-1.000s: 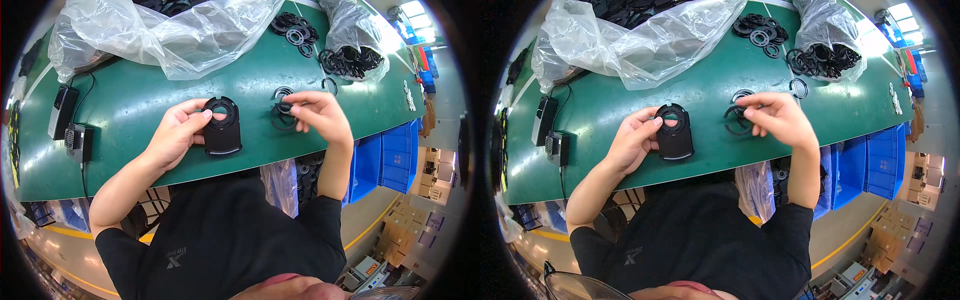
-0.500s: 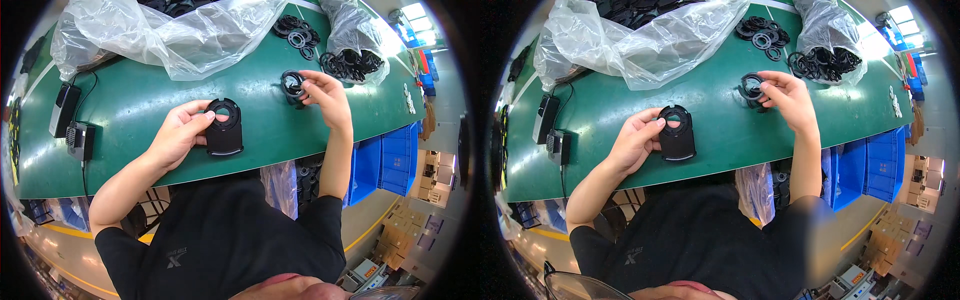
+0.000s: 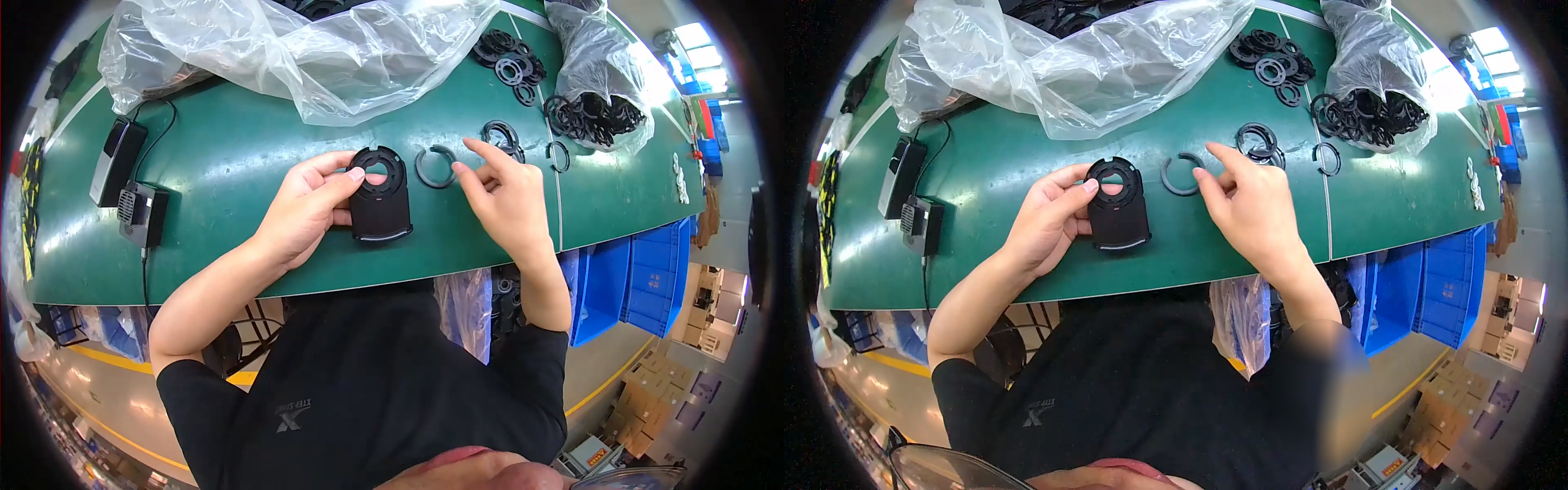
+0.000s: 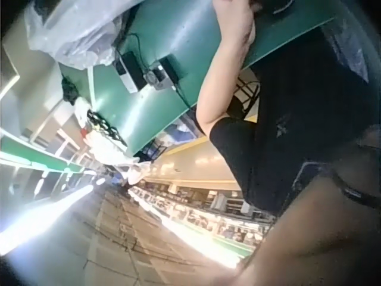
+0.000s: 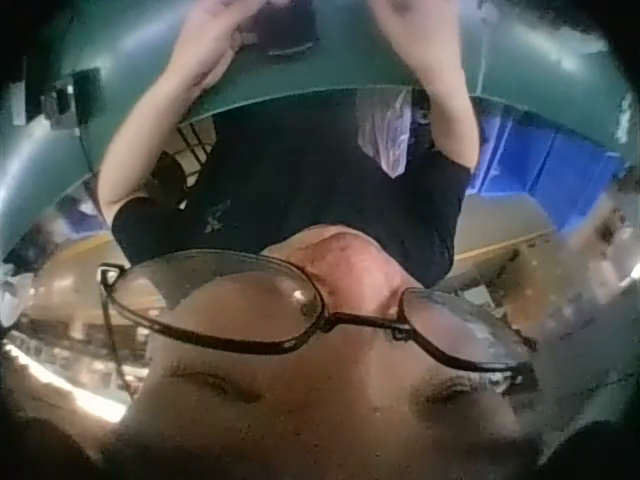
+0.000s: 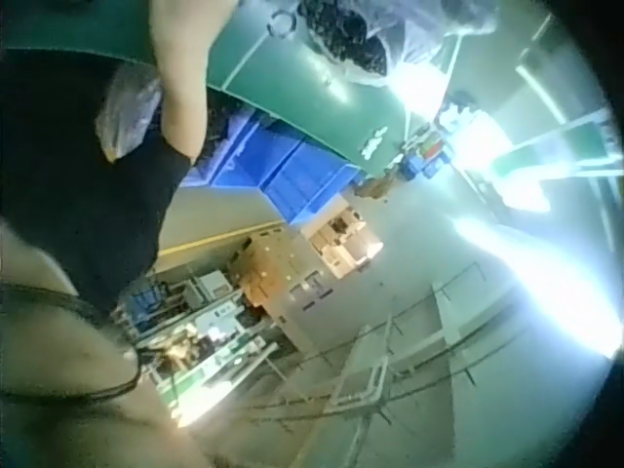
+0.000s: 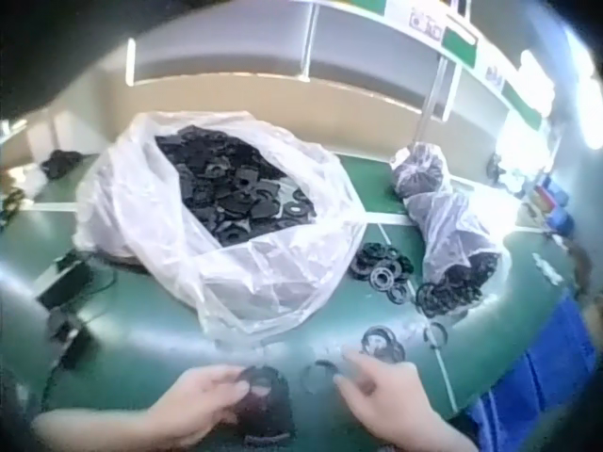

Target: Assembling circular plastic rings onto a black plastic base and moving a bin of finished components.

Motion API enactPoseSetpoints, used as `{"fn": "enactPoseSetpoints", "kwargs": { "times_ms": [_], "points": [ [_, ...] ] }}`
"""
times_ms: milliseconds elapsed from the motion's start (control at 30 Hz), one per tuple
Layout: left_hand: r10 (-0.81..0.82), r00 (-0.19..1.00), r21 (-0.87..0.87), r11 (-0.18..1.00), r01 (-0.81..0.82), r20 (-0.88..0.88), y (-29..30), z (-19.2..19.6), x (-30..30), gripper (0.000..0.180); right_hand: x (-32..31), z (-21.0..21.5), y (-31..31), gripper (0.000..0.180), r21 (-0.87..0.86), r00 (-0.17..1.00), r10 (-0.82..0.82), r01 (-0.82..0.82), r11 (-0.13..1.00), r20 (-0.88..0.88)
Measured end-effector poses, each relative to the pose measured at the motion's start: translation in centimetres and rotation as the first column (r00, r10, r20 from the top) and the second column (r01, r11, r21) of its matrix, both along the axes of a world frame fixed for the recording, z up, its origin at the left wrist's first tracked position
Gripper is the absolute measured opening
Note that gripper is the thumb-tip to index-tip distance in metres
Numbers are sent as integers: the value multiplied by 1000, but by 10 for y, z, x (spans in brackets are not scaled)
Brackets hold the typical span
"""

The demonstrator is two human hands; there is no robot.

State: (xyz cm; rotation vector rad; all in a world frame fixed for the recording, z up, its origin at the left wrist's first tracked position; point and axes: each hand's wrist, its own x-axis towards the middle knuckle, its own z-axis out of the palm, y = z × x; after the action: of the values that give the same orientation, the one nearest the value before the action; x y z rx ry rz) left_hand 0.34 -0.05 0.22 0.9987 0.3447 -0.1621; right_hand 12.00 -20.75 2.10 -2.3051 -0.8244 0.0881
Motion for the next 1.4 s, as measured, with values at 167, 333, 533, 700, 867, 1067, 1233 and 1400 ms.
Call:
{"fn": "enactPoseSetpoints", "kwargs": {
  "times_ms": [167, 333, 533, 700, 867, 1067, 1233, 1400],
  "points": [
    [7, 1000, -36, 999, -7, 5, 2, -2, 0, 29, 8, 6, 10, 43, 16, 979, 177, -180, 984, 97],
    [1, 1000, -21, 1000, -1, -6, 0, 0, 1, 29, 8, -6, 15, 48, -47, 951, 297, -293, 955, 89],
    [-47, 999, -28, 999, 47, 3, 0, 0, -1, 29, 6, -9, 18, 49, -41, 958, 251, -248, 968, 139],
    [-66, 998, -65, 996, 66, 5, 0, -1, -1, 30, 5, 4, 21, 57, 31, 979, 199, -200, 979, 48],
    [-70, 997, -175, 982, 72, 18, -1, -3, -1, 32, -19, 17, 31, 57, 251, 962, 258, -271, 929, 84],
    [-135, 986, -165, 975, 150, 102, 0, -4, -2, 37, -26, 6, 43, 55, 149, 895, 318, -377, 914, 313],
    [-135, 985, -109, 983, 147, 112, -1, -4, -3, 39, -29, 7, 44, 53, 137, 893, 306, -366, 920, 330],
    [-151, 986, -14, 988, 153, 74, -1, -8, -3, 35, -28, 6, 44, 54, 124, 885, 328, -386, 914, 331]
  ]
}}
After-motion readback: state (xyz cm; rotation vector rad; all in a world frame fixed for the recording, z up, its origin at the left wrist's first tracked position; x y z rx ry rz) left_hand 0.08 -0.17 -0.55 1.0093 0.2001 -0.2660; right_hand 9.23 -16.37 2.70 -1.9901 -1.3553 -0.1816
